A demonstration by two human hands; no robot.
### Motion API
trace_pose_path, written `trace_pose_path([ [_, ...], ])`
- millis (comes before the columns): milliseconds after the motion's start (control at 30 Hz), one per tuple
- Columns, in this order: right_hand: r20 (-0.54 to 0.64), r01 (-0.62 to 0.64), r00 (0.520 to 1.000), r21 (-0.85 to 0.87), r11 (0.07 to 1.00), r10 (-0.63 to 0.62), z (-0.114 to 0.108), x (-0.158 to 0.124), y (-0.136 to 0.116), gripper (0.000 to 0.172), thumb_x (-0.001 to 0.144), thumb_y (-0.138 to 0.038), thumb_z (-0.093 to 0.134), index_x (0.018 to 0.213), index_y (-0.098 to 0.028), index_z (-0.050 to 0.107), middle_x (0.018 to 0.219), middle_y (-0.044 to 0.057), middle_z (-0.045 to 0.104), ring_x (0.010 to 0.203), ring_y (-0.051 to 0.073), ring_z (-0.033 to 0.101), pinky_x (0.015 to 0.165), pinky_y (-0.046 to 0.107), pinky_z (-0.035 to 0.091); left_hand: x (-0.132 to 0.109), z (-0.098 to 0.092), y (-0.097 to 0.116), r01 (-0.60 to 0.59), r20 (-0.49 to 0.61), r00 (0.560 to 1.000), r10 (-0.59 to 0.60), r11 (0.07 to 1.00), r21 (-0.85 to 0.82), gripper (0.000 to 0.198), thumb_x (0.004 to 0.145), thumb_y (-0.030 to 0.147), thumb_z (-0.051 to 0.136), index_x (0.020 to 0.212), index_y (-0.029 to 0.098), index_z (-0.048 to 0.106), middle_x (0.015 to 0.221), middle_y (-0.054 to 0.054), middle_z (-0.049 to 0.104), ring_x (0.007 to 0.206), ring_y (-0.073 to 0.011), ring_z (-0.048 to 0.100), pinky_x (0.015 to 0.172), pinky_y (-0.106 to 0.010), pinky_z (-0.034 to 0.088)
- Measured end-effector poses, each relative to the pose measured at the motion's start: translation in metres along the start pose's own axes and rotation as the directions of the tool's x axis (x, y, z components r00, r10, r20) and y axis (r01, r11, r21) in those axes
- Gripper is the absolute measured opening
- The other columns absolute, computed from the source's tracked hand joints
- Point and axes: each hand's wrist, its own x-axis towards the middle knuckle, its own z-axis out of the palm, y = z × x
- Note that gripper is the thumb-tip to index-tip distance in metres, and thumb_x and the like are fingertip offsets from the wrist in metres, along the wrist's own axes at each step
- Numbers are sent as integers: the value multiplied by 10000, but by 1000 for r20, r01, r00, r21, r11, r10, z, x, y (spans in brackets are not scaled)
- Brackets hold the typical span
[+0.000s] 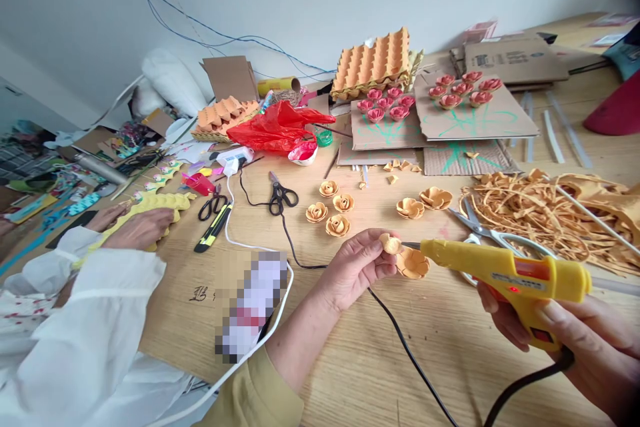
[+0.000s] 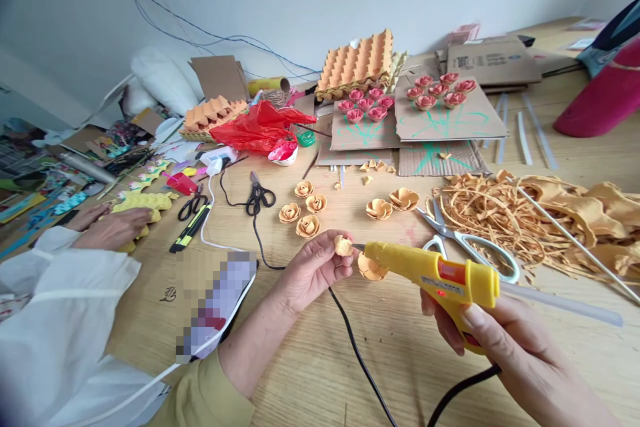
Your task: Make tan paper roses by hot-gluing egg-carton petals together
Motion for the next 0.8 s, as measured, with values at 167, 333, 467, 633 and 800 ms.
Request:
trace_pose_path([
  [167,83,-54,995,5,999,54,-6,-4,8,396,889,-547,543,932,-242,791,731,67,659,654,228,575,588,333,508,-3,1,4,-161,6,987,162,972,169,271,796,289,818,1038,185,754,913,-26,689,749,-70,605,729,-192,514],
  [333,102,-58,993,9,998,56,-6,-4,9,361,906,-526,528,957,-265,772,748,47,646,657,212,552,617,323,494,-2,-3,5,-294,64,955,290,891,347,272,825,280,790,1079,200,738,984,-45,701,852,-112,623,770,-217,513],
  [467,142,-39,989,17,999,37,-6,-3,10,393,919,-527,492,967,-251,767,737,53,639,626,202,517,592,323,466,-3,-3,8,-351,121,935,332,828,438,234,852,241,759,1082,211,729,1043,-47,699,960,-137,642,871,-240,518],
  [633,172,-41,984,25,999,36,-10,1,14,428,915,-528,489,977,-221,780,736,71,648,616,204,531,601,333,480,-4,1,13,-430,189,901,390,754,497,213,866,204,738,1079,201,728,1048,-45,679,977,-126,641,915,-228,508],
  [800,233,6,972,44,999,-16,-13,8,10,431,887,-538,521,928,-203,788,669,81,647,563,220,562,564,360,504,-2,2,12,-470,221,879,422,694,545,207,864,207,741,1071,191,730,1034,-51,669,943,-126,636,879,-228,511],
])
